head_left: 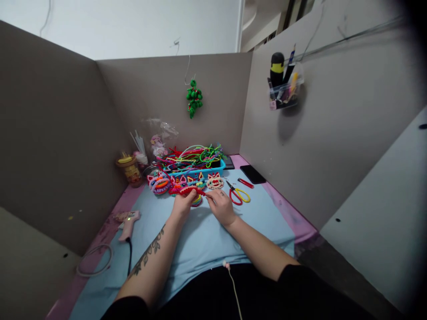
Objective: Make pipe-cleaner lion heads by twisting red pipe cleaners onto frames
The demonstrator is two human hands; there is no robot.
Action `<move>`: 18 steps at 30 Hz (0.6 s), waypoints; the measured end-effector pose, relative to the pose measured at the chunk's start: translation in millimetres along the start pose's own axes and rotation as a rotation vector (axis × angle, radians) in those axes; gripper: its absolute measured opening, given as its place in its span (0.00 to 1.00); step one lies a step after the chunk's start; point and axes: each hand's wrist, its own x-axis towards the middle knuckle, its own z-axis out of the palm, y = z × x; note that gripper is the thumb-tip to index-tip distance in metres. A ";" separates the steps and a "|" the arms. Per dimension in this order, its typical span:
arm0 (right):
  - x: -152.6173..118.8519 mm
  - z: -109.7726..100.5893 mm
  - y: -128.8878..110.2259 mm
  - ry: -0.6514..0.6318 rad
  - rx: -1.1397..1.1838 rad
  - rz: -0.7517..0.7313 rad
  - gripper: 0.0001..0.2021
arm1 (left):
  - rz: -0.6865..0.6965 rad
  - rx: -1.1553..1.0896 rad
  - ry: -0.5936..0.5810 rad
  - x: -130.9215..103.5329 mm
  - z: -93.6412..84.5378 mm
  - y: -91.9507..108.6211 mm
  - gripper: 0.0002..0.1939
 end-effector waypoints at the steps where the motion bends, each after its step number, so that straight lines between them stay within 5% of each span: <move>1: 0.0 -0.2 -0.1 0.007 -0.006 -0.003 0.08 | 0.016 0.036 -0.007 0.2 -0.9 -0.5 0.20; 18: -3.2 3.8 1.4 -0.025 0.142 -0.034 0.10 | -0.025 -0.050 -0.107 2.0 -0.9 -7.8 0.16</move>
